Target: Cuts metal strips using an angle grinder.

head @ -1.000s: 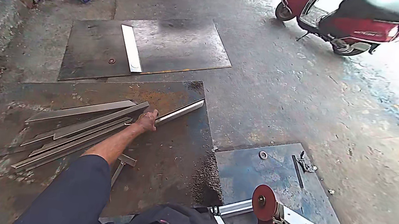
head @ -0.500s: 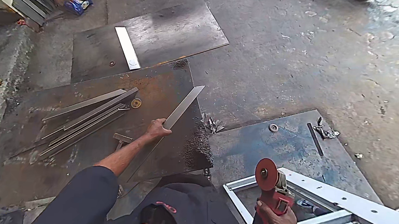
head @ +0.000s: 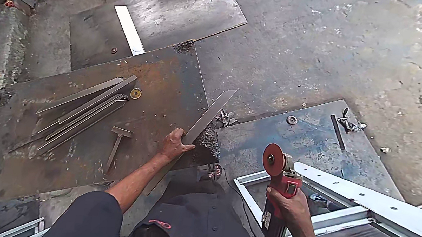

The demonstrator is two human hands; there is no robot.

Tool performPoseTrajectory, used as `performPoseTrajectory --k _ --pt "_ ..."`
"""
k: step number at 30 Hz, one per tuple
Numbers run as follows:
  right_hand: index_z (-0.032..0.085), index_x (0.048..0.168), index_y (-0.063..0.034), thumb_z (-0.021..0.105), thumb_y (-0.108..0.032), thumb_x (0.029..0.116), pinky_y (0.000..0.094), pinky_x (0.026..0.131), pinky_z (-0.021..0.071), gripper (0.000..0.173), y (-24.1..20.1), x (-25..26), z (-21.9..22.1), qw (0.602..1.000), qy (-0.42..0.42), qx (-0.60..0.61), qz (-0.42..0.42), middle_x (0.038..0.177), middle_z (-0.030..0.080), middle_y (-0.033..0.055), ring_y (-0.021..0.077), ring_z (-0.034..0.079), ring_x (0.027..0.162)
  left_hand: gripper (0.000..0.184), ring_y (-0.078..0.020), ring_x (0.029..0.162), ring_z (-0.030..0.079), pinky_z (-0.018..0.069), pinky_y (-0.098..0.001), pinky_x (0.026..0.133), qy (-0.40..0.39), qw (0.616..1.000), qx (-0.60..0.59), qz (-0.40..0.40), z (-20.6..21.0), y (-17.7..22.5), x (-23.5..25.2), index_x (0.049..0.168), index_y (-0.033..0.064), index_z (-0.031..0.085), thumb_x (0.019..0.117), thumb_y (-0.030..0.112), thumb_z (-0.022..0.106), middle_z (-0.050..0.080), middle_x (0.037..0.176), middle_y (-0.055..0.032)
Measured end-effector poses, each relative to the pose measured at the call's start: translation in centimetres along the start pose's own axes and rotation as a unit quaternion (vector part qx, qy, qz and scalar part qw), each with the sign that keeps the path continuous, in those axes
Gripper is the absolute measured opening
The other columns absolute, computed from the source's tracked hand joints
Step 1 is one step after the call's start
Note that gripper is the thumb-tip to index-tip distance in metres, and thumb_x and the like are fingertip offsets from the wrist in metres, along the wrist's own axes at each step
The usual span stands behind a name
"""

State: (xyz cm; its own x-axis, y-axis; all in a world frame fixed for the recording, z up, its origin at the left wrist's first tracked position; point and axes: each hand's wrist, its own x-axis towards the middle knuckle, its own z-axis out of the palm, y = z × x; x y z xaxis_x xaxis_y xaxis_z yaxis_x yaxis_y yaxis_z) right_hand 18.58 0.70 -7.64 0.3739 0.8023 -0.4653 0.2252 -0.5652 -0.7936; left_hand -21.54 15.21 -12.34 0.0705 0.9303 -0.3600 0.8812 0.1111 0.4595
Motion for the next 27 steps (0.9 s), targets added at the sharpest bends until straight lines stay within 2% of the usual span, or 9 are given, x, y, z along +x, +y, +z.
performPoseTrajectory --k 4,6,8,11,15,19,21,24,27 --pt "0.065 0.112 -0.0069 0.085 -0.034 0.0615 0.0349 0.070 0.0620 0.061 -1.4 1.8 2.0 1.000 -0.024 -0.012 -0.014 0.088 0.072 0.0018 0.0112 0.071 0.076 0.073 -0.0191 0.092 0.068 0.0579 -0.0387 0.085 0.037 0.994 -0.070 0.081 1.1 -2.0 1.5 0.119 0.0072 0.069 0.0800 0.069 0.074 0.070 0.106 -0.0094" --pt "0.066 0.114 -0.0065 0.085 -0.036 0.0621 0.0380 0.073 0.0615 0.063 -2.1 3.0 2.9 0.999 -0.031 -0.037 -0.012 0.090 0.073 0.0031 0.0128 0.071 0.079 0.072 -0.0188 0.090 0.067 0.0577 -0.0382 0.084 0.060 0.989 -0.086 0.100 1.6 -1.5 3.3 0.126 0.0084 0.068 0.0846 0.067 0.070 0.070 0.106 -0.0090" --pt "0.066 0.114 -0.0071 0.085 -0.039 0.0622 0.0395 0.074 0.0612 0.064 -3.2 4.2 3.8 0.998 -0.032 -0.061 -0.008 0.090 0.072 0.0034 0.0135 0.071 0.080 0.074 -0.0203 0.092 0.068 0.0576 -0.0402 0.086 0.065 0.989 -0.090 0.098 1.8 -0.1 5.6 0.130 0.0103 0.068 0.0846 0.068 0.069 0.071 0.109 -0.0094" --pt "0.064 0.117 -0.0061 0.086 -0.036 0.0642 0.0388 0.076 0.0610 0.064 -5.1 5.8 5.4 0.996 -0.043 -0.074 -0.001 0.093 0.072 0.0047 0.0139 0.071 0.082 0.069 -0.0216 0.100 0.069 0.0572 -0.0435 0.090 0.028 0.993 -0.088 0.074 1.4 2.1 8.1 0.127 0.0148 0.071 0.0842 0.068 0.068 0.070 0.113 -0.0089" --pt "0.064 0.118 -0.0066 0.086 -0.035 0.0641 0.0379 0.078 0.0612 0.066 -6.6 7.7 6.7 0.995 -0.055 -0.083 0.001 0.095 0.072 0.0044 0.0134 0.071 0.084 0.065 -0.0202 0.098 0.070 0.0585 -0.0425 0.088 0.026 0.993 -0.093 0.072 2.1 3.5 9.1 0.122 0.0150 0.074 0.0799 0.065 0.071 0.072 0.110 -0.0069" --pt "0.063 0.121 -0.0027 0.086 -0.035 0.0626 0.0437 0.077 0.0603 0.071 -7.2 9.2 8.2 0.992 -0.068 -0.105 -0.025 0.096 0.072 0.0088 0.0172 0.071 0.084 0.057 -0.0197 0.098 0.070 0.0582 -0.0387 0.091 0.030 0.984 -0.154 0.085 1.5 3.3 9.9 0.119 0.0119 0.076 0.0804 0.054 0.078 0.072 0.109 -0.0097" --pt "0.058 0.126 0.0023 0.086 -0.028 0.0655 0.0451 0.081 0.0591 0.073 -7.4 10.1 8.6 0.988 -0.096 -0.110 -0.039 0.103 0.070 0.0136 0.0190 0.070 0.089 0.058 -0.0227 0.103 0.069 0.0571 -0.0412 0.095 0.008 0.982 -0.167 0.087 1.0 3.3 10.5 0.122 0.0093 0.074 0.0816 0.051 0.079 0.071 0.114 -0.0126" --pt "0.054 0.130 0.0052 0.085 -0.018 0.0694 0.0419 0.083 0.0591 0.072 -8.4 10.8 8.6 0.987 -0.108 -0.111 -0.034 0.106 0.068 0.0152 0.0173 0.069 0.091 0.059 -0.0230 0.102 0.069 0.0579 -0.0418 0.093 0.003 0.977 -0.184 0.109 1.5 3.5 11.1 0.122 0.0071 0.073 0.0809 0.050 0.080 0.070 0.114 -0.0132" --pt "0.060 0.124 0.0011 0.085 -0.029 0.0666 0.0454 0.079 0.0593 0.070 -9.0 11.7 9.7 0.986 -0.103 -0.123 -0.040 0.100 0.070 0.0123 0.0188 0.070 0.086 0.064 -0.0236 0.101 0.070 0.0587 -0.0423 0.090 0.018 0.978 -0.171 0.118 1.5 2.8 11.1 0.125 0.0082 0.071 0.0795 0.051 0.080 0.070 0.114 -0.0133"
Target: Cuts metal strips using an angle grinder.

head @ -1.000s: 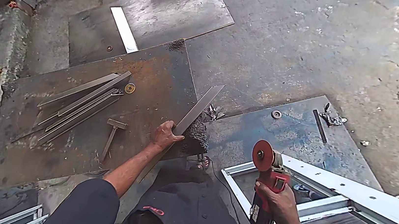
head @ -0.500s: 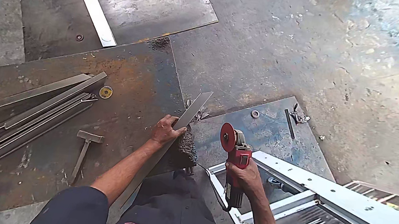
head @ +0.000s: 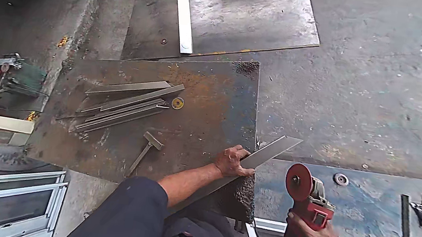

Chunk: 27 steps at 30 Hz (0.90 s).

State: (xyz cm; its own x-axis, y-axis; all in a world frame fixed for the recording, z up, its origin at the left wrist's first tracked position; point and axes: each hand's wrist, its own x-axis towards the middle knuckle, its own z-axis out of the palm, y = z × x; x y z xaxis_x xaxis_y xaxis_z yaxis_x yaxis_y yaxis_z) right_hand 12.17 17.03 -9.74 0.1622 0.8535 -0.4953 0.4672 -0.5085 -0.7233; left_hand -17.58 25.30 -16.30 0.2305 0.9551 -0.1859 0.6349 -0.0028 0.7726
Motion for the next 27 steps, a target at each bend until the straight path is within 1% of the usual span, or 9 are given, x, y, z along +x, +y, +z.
performPoseTrajectory --k 2,3,5,7,14,16,20,24,27 --pt "0.063 0.120 -0.0032 0.085 -0.035 0.0647 0.0458 0.077 0.0599 0.068 -0.5 0.2 -0.1 1.000 0.018 -0.013 0.016 0.096 0.072 0.0091 0.0180 0.071 0.084 0.072 -0.0228 0.104 0.069 0.0583 -0.0429 0.091 -0.023 0.999 0.026 -0.016 0.4 0.4 0.1 0.138 0.0162 0.066 0.0797 0.057 0.077 0.069 0.118 -0.0117" --pt "0.063 0.121 -0.0040 0.085 -0.035 0.0659 0.0454 0.079 0.0596 0.067 -0.9 0.3 -0.3 0.999 0.019 -0.015 0.028 0.097 0.072 0.0085 0.0177 0.071 0.086 0.074 -0.0222 0.103 0.069 0.0581 -0.0432 0.090 -0.031 0.998 0.040 -0.023 0.5 0.5 0.3 0.141 0.0203 0.064 0.0798 0.061 0.075 0.069 0.118 -0.0105" --pt "0.063 0.121 -0.0056 0.085 -0.037 0.0664 0.0429 0.082 0.0602 0.067 -1.0 1.1 -0.6 0.999 0.019 -0.019 0.042 0.099 0.072 0.0065 0.0160 0.071 0.088 0.074 -0.0217 0.100 0.069 0.0583 -0.0447 0.087 -0.035 0.997 0.063 -0.032 0.7 0.5 0.7 0.142 0.0261 0.064 0.0798 0.065 0.071 0.070 0.116 -0.0089" --pt "0.063 0.121 -0.0067 0.085 -0.040 0.0657 0.0405 0.083 0.0602 0.069 -0.8 1.9 -0.6 0.999 0.015 -0.023 0.044 0.099 0.072 0.0047 0.0139 0.071 0.089 0.072 -0.0213 0.096 0.069 0.0585 -0.0451 0.084 -0.029 0.996 0.078 -0.035 0.8 0.3 0.9 0.141 0.0282 0.065 0.0803 0.068 0.068 0.070 0.113 -0.0079" --pt "0.061 0.122 -0.0068 0.086 -0.041 0.0652 0.0366 0.082 0.0599 0.071 0.0 3.6 0.0 0.999 -0.005 -0.018 0.044 0.099 0.072 0.0034 0.0114 0.070 0.089 0.070 -0.0202 0.090 0.069 0.0585 -0.0438 0.078 -0.003 0.997 0.079 -0.018 1.3 -0.3 0.8 0.138 0.0270 0.068 0.0798 0.067 0.069 0.070 0.106 -0.0071" --pt "0.061 0.122 -0.0061 0.086 -0.042 0.0647 0.0367 0.082 0.0603 0.072 0.4 4.0 0.4 0.999 -0.011 -0.008 0.045 0.099 0.072 0.0039 0.0116 0.071 0.088 0.070 -0.0208 0.089 0.069 0.0584 -0.0436 0.078 0.001 0.996 0.083 -0.013 1.3 -0.2 0.8 0.137 0.0249 0.068 0.0805 0.066 0.069 0.071 0.106 -0.0078" --pt "0.061 0.122 -0.0051 0.087 -0.041 0.0649 0.0366 0.082 0.0608 0.072 0.3 4.2 1.4 0.998 -0.019 0.009 0.051 0.099 0.072 0.0047 0.0124 0.071 0.088 0.069 -0.0201 0.088 0.069 0.0586 -0.0437 0.077 0.006 0.997 0.081 -0.014 1.4 -0.4 0.7 0.136 0.0271 0.069 0.0797 0.066 0.070 0.071 0.104 -0.0070" --pt "0.060 0.126 -0.0057 0.087 -0.042 0.0638 0.0374 0.082 0.0610 0.077 0.2 4.4 2.1 0.997 -0.019 0.008 0.069 0.100 0.072 0.0046 0.0129 0.071 0.089 0.069 -0.0203 0.088 0.069 0.0586 -0.0437 0.077 0.005 0.997 0.081 -0.014 1.4 -0.4 0.7 0.136 0.0263 0.069 0.0794 0.066 0.070 0.072 0.105 -0.0076" --pt "0.061 0.124 -0.0056 0.086 -0.042 0.0638 0.0373 0.080 0.0612 0.075 0.1 4.5 2.3 0.998 -0.018 0.006 0.067 0.099 0.072 0.0042 0.0126 0.071 0.087 0.068 -0.0199 0.088 0.069 0.0586 -0.0436 0.077 0.004 0.997 0.079 -0.015 1.5 -0.5 0.7 0.136 0.0263 0.069 0.0794 0.065 0.070 0.072 0.104 -0.0070"
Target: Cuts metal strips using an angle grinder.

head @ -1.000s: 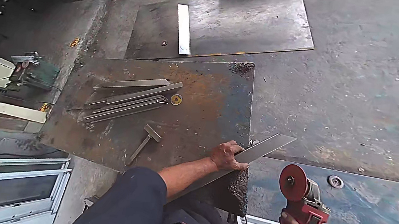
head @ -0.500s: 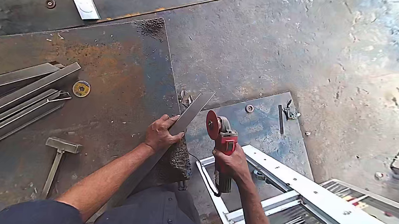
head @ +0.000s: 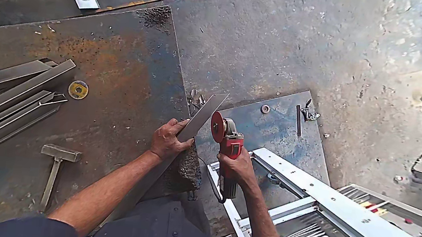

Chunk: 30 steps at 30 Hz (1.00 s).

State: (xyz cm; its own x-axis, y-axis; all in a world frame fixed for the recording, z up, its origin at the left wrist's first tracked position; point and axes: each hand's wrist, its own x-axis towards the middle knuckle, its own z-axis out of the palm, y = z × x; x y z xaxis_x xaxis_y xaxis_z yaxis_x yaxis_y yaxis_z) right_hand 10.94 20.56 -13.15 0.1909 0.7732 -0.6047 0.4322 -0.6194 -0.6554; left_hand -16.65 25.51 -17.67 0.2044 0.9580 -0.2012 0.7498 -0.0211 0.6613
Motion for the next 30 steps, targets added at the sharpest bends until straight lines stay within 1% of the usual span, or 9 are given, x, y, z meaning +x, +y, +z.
performPoseTrajectory --k 4,11,19,23,25,30 --pt "0.062 0.122 -0.0065 0.086 -0.043 0.0650 0.0373 0.080 0.0611 0.072 -0.18 0.09 -0.07 1.000 -0.003 -0.012 -0.002 0.098 0.072 0.0035 0.0122 0.071 0.086 0.069 -0.0203 0.086 0.069 0.0586 -0.0438 0.075 0.004 1.000 0.002 0.002 0.11 -0.06 0.00 0.136 0.0268 0.069 0.0793 0.066 0.070 0.072 0.102 -0.0067" --pt "0.062 0.122 -0.0063 0.086 -0.040 0.0646 0.0370 0.081 0.0606 0.071 -0.38 0.17 0.07 1.000 -0.002 -0.017 -0.004 0.098 0.072 0.0036 0.0120 0.071 0.087 0.068 -0.0198 0.086 0.069 0.0584 -0.0434 0.075 0.002 1.000 0.003 0.001 0.03 -0.03 -0.03 0.136 0.0271 0.069 0.0798 0.065 0.069 0.071 0.102 -0.0063" --pt "0.061 0.123 -0.0063 0.086 -0.041 0.0655 0.0373 0.081 0.0600 0.071 -0.34 0.55 -0.04 1.000 -0.002 -0.027 -0.012 0.098 0.072 0.0033 0.0114 0.071 0.088 0.067 -0.0202 0.087 0.069 0.0583 -0.0441 0.075 0.003 1.000 0.000 0.001 -0.02 0.08 0.05 0.135 0.0266 0.070 0.0795 0.064 0.070 0.072 0.103 -0.0069" --pt "0.061 0.124 -0.0061 0.085 -0.040 0.0656 0.0368 0.083 0.0592 0.072 -0.55 0.62 -0.07 0.999 0.002 -0.039 -0.012 0.099 0.072 0.0034 0.0110 0.070 0.089 0.068 -0.0209 0.086 0.069 0.0584 -0.0442 0.075 0.002 1.000 0.005 0.004 -0.06 0.15 0.03 0.136 0.0255 0.069 0.0796 0.064 0.069 0.072 0.102 -0.0072" --pt "0.060 0.125 -0.0044 0.086 -0.040 0.0660 0.0370 0.085 0.0580 0.074 -0.56 0.72 -0.06 0.999 0.006 -0.047 -0.015 0.101 0.071 0.0051 0.0118 0.069 0.092 0.068 -0.0209 0.086 0.070 0.0585 -0.0444 0.075 0.003 1.000 0.003 0.004 0.01 0.12 0.01 0.136 0.0255 0.069 0.0798 0.065 0.069 0.072 0.102 -0.0071" --pt "0.060 0.126 -0.0036 0.085 -0.041 0.0673 0.0377 0.087 0.0570 0.074 -0.84 0.94 -0.03 0.997 0.014 -0.074 -0.021 0.104 0.071 0.0065 0.0127 0.069 0.095 0.068 -0.0217 0.087 0.070 0.0585 -0.0450 0.075 0.004 1.000 0.004 0.001 -0.05 0.22 -0.02 0.135 0.0251 0.070 0.0794 0.064 0.069 0.072 0.103 -0.0077"
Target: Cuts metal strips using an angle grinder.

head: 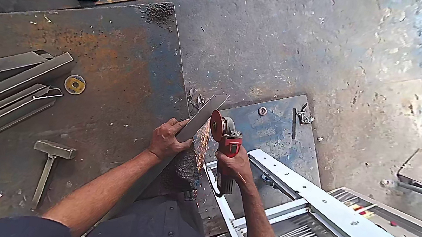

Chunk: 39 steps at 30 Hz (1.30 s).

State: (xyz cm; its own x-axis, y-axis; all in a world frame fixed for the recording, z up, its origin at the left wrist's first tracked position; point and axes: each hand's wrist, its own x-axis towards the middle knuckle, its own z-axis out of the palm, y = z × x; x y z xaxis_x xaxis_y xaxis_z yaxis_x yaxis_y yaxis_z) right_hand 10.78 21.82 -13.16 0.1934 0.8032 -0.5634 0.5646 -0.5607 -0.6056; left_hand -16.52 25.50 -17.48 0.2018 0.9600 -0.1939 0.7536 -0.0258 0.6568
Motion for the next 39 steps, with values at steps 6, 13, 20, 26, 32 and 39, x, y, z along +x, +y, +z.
performPoseTrajectory --k 6,13,20,26,32,39 --pt "0.060 0.128 -0.0018 0.086 -0.037 0.0680 0.0380 0.090 0.0559 0.074 -0.1 0.3 0.1 1.000 0.004 -0.002 -0.008 0.106 0.071 0.0085 0.0138 0.069 0.098 0.068 -0.0214 0.087 0.070 0.0586 -0.0450 0.075 0.000 1.000 0.001 0.001 0.0 0.0 0.0 0.136 0.0253 0.069 0.0796 0.064 0.069 0.072 0.102 -0.0072" --pt "0.061 0.125 -0.0012 0.086 -0.037 0.0669 0.0365 0.089 0.0568 0.073 -0.2 0.9 0.3 1.000 0.017 0.003 -0.023 0.104 0.072 0.0080 0.0129 0.069 0.096 0.067 -0.0220 0.087 0.070 0.0586 -0.0455 0.074 0.002 1.000 0.004 0.002 0.0 0.0 0.0 0.135 0.0252 0.070 0.0796 0.063 0.069 0.072 0.103 -0.0075" --pt "0.061 0.123 -0.0015 0.088 -0.036 0.0654 0.0360 0.088 0.0584 0.072 0.2 1.3 0.6 0.999 0.023 0.022 -0.039 0.102 0.072 0.0069 0.0116 0.070 0.094 0.068 -0.0205 0.083 0.069 0.0579 -0.0438 0.071 0.009 1.000 -0.003 0.008 0.2 -0.2 0.0 0.135 0.0258 0.070 0.0797 0.065 0.068 0.071 0.099 -0.0065" --pt "0.062 0.122 -0.0018 0.088 -0.034 0.0665 0.0343 0.087 0.0588 0.069 0.0 1.3 0.6 0.998 0.025 0.031 -0.044 0.100 0.073 0.0050 0.0098 0.070 0.092 0.068 -0.0203 0.083 0.069 0.0581 -0.0438 0.070 0.010 1.000 0.000 0.007 0.2 -0.1 0.0 0.135 0.0258 0.070 0.0796 0.065 0.068 0.071 0.099 -0.0066" --pt "0.061 0.123 -0.0017 0.087 -0.035 0.0668 0.0370 0.088 0.0587 0.071 -0.1 1.5 0.7 0.998 0.032 0.008 -0.046 0.102 0.073 0.0062 0.0121 0.070 0.094 0.068 -0.0212 0.083 0.069 0.0580 -0.0447 0.070 0.006 1.000 -0.001 0.004 0.1 -0.1 0.0 0.136 0.0252 0.070 0.0797 0.065 0.068 0.071 0.099 -0.0071" --pt "0.061 0.124 -0.0015 0.088 -0.034 0.0666 0.0375 0.088 0.0585 0.071 -0.5 1.5 0.7 0.999 0.031 0.005 -0.042 0.102 0.073 0.0065 0.0124 0.071 0.094 0.067 -0.0216 0.085 0.070 0.0584 -0.0449 0.072 -0.002 1.000 -0.003 0.000 -0.1 0.1 0.0 0.136 0.0253 0.069 0.0810 0.063 0.068 0.071 0.101 -0.0075"
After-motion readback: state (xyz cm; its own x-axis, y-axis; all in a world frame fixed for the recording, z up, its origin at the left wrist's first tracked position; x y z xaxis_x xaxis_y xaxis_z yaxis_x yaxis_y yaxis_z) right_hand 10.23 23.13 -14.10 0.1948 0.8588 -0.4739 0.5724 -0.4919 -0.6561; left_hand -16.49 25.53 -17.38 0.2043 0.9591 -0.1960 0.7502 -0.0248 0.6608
